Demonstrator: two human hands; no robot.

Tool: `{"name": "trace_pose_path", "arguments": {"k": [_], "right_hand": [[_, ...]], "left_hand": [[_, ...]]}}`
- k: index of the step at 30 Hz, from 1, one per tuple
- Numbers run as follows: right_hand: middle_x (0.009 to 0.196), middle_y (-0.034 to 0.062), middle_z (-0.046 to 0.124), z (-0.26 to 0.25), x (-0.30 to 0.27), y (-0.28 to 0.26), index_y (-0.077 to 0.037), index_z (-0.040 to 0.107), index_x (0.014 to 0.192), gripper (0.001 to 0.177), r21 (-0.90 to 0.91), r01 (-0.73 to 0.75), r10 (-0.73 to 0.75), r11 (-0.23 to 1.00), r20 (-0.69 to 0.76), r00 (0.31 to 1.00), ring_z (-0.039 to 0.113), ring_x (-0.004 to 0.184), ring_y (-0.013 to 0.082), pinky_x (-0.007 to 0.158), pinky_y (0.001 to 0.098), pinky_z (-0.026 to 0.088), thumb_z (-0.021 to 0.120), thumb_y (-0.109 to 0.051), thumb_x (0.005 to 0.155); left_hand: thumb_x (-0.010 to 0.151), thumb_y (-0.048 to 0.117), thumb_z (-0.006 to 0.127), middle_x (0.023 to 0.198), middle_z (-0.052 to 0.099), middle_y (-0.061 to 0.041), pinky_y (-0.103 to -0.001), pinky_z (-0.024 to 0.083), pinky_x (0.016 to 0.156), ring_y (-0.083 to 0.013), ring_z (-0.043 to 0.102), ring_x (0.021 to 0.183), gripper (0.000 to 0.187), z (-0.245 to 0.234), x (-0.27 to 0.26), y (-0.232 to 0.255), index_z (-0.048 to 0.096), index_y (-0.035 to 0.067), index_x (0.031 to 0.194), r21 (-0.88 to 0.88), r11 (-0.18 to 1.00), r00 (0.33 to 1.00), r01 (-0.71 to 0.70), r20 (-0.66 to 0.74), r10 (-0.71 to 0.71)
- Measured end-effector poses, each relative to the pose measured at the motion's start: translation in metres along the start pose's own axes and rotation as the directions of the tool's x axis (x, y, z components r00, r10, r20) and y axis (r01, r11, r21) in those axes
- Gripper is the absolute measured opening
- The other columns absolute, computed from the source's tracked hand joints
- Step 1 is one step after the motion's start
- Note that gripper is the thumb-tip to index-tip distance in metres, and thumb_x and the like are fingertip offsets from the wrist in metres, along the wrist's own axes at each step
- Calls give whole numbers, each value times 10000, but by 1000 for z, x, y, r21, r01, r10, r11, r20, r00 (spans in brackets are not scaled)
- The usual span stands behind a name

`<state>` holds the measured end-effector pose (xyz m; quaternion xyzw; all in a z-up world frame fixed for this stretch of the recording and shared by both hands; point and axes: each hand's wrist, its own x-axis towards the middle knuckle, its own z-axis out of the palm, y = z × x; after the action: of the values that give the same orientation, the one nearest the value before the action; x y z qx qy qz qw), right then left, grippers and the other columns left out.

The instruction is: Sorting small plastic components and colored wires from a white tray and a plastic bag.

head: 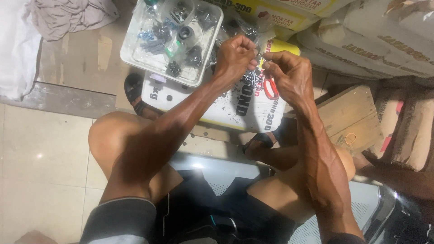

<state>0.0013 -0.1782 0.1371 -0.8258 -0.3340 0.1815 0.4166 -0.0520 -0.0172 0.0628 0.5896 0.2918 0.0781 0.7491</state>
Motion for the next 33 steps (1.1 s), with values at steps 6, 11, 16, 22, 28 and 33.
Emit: {"name": "trace_pose_path", "arguments": {"k": [6,11,16,22,28,33], "right_hand": [[1027,148,751,4,5,4,5,696,1118,103,121,-66,62,990,38,997,766,819,230,738,316,677,689,13,1015],[959,110,749,16,12,13,-40,683,1031,59,167,-66,61,984,37,997,761,801,190,741,296,676,716,9,1025],[893,45,661,28,24,16,8,555,1270,287,265,-16,13,964,10,1000,708,783,176,716,286,636,719,25,1035],[966,60,675,47,28,36,-97,664,969,109,21,-15,13,1000,98,995,674,873,185,799,361,603,732,-50,1038],[604,68,647,132,25,115,7,655,972,132,-441,134,-109,887,82,991,599,403,162,331,275,503,592,121,954],[746,106,651,138,28,84,0,572,1144,186,79,-205,207,975,-19,978,622,521,186,464,311,577,414,-65,1070]], "left_hand": [[974,-4,674,816,729,-67,-212,649,440,-157,740,550,97,-2,4,-6,679,74,917,106,993,998,-60,-2,61],[959,-64,629,861,750,-76,-255,690,492,-173,756,649,191,3,-5,-6,685,90,862,193,978,996,-84,54,75],[913,-66,631,824,737,-64,-285,723,498,-180,779,672,204,-5,8,-8,653,98,795,255,950,984,-181,49,174],[994,-68,584,840,720,-92,-240,595,440,-146,692,576,213,-23,9,10,650,61,838,289,957,985,35,154,-82],[952,-30,589,1033,775,-134,-423,668,740,-308,781,903,216,-26,16,24,669,46,1138,773,634,999,27,2,-46],[1006,155,663,848,743,-18,-244,698,610,-145,768,708,49,-22,9,35,680,111,1018,692,722,994,-21,95,-62]]}}
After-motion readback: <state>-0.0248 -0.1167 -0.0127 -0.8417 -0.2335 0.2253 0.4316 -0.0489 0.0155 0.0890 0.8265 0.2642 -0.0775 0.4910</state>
